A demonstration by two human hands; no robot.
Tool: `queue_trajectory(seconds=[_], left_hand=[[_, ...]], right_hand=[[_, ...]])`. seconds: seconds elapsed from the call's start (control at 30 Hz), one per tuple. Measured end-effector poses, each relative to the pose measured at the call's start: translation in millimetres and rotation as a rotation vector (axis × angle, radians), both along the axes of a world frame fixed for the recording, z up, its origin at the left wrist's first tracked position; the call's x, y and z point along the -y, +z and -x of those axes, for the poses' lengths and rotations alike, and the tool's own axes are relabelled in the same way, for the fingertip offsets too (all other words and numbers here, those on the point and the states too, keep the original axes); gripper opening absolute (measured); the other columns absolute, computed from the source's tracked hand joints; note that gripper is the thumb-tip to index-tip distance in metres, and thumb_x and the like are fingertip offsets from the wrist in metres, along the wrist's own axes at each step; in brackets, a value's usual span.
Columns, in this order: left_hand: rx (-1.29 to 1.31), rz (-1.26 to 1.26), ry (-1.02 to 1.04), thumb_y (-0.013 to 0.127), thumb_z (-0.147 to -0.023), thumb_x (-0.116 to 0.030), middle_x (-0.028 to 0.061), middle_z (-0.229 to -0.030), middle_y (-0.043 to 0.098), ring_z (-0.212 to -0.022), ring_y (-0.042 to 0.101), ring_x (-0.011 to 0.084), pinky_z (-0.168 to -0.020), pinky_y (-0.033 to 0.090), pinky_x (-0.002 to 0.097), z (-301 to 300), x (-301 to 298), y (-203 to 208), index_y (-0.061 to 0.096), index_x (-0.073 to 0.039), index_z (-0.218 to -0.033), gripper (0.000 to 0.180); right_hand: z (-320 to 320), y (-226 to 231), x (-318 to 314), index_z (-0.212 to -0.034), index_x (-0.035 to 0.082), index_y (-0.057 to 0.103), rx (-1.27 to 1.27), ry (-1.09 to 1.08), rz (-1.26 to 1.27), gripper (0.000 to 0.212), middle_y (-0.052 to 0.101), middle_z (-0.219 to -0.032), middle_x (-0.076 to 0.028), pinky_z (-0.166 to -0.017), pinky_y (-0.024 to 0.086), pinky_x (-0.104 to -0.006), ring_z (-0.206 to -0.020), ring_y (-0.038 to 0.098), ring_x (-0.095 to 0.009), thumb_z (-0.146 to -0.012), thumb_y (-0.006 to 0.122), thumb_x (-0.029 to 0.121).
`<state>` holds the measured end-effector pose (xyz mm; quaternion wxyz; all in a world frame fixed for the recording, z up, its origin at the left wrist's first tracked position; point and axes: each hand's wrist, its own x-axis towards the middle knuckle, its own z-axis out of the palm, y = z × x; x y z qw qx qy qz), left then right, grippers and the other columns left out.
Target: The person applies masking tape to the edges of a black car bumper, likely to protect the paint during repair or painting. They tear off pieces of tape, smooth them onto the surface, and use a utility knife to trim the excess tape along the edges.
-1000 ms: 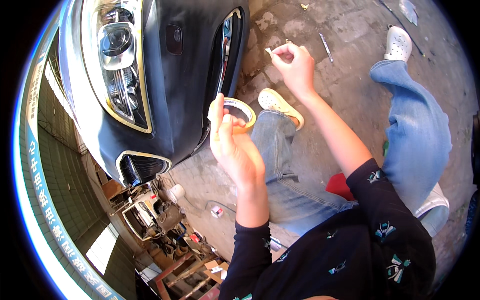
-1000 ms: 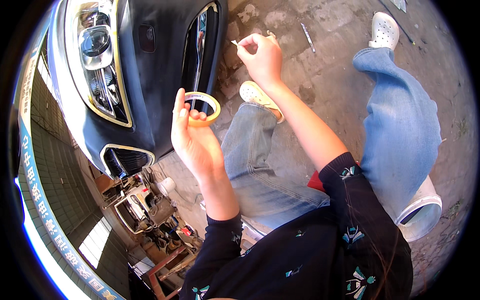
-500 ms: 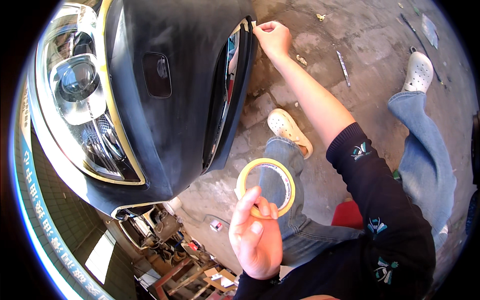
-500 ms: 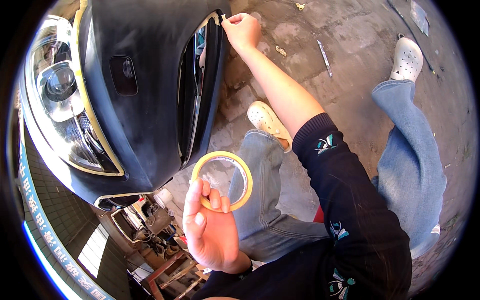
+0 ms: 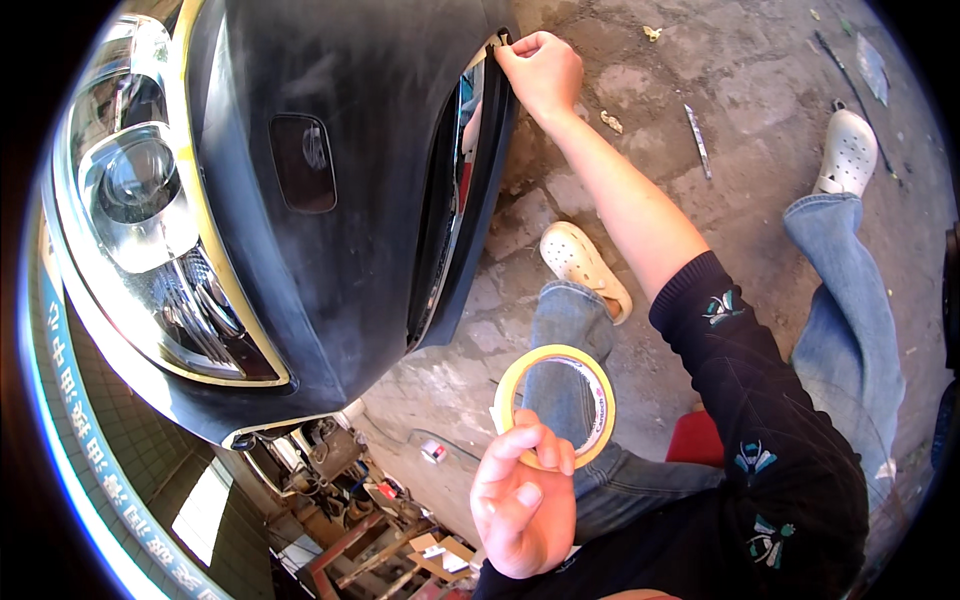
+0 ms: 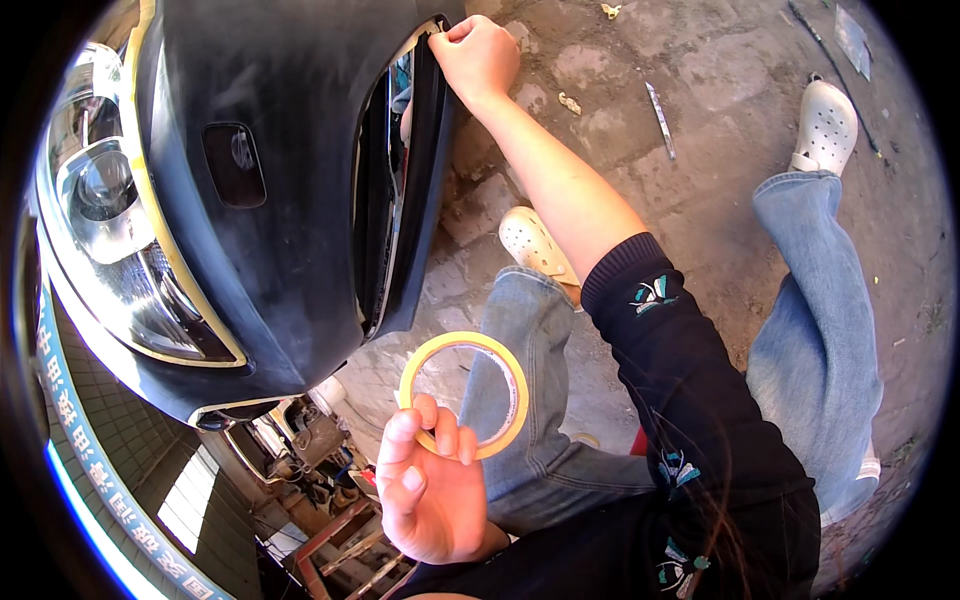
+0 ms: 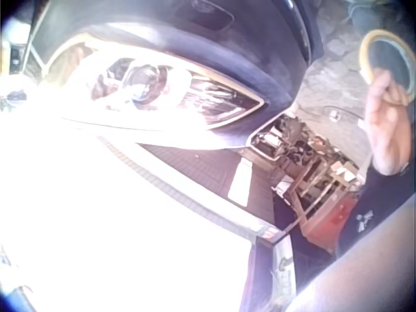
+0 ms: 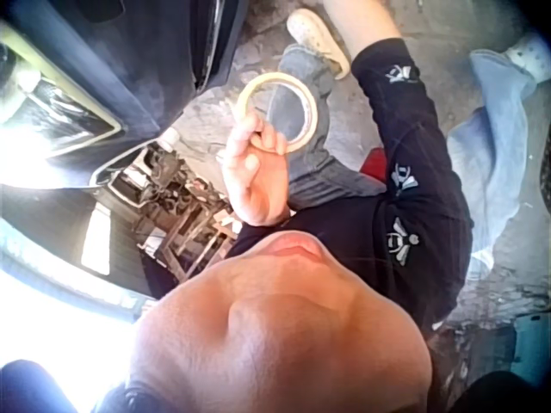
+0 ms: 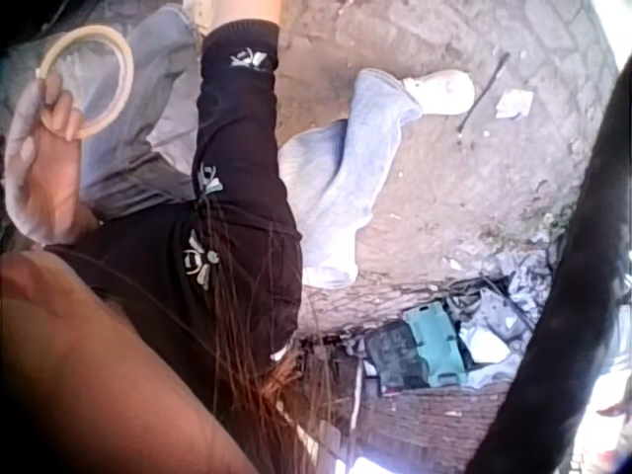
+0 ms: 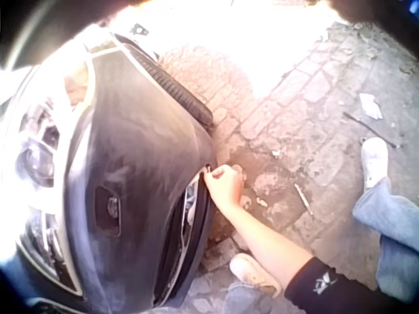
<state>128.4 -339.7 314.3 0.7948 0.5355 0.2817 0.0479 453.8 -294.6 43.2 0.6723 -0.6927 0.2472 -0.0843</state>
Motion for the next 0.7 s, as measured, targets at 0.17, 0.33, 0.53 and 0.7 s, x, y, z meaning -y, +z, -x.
queue_trajectory(seconds=[0.17,0.33,0.53,0.7], left_hand=[[-0.015,0.012,-0.006,0.062,-0.082,-0.009,0.0128,-0.115,0.046,-0.093,0.046,0.0199,-0.079,0.039,0.0328,-1.5,2.2,-2.8,0.057,0.004,-0.128,0.049],[-0.012,0.019,-0.02,0.061,-0.081,-0.008,0.013,-0.116,0.046,-0.094,0.046,0.0199,-0.079,0.04,0.0327,-1.6,2.6,-1.2,0.057,0.003,-0.128,0.049],[-0.023,0.019,-0.018,0.062,-0.081,-0.008,0.0131,-0.116,0.047,-0.093,0.046,0.0199,-0.079,0.04,0.0327,-0.8,3.2,-2.2,0.058,0.003,-0.128,0.048],[-0.023,0.039,-0.017,0.062,-0.08,-0.007,0.0133,-0.116,0.047,-0.093,0.046,0.0199,-0.079,0.04,0.0327,-0.5,3.5,-2.0,0.058,0.004,-0.127,0.048]], right_hand=[[-1.4,-2.1,-3.7,-0.076,0.008,0.073,0.013,-0.015,0.038,0.023,0.072,-0.075,-0.006,-0.07,0.054,-0.0336,-0.071,0.07,-0.021,-0.07,0.074,0.03],[-3.5,-1.9,-8.5,-0.074,0.009,0.072,0.024,-0.048,0.067,0.021,0.072,-0.074,-0.006,-0.07,0.054,-0.0349,-0.072,0.069,-0.022,-0.07,0.074,0.029],[-2.4,-3.4,-9.1,-0.072,0.011,0.071,0.09,-0.061,0.145,0.016,0.07,-0.071,-0.004,-0.073,0.052,-0.0373,-0.078,0.066,-0.022,-0.071,0.073,0.026],[-1.6,-4.1,-11.1,-0.071,0.01,0.07,0.151,-0.08,0.145,0.012,0.07,-0.071,-0.003,-0.073,0.051,-0.0381,-0.077,0.065,-0.022,-0.073,0.072,0.022]])
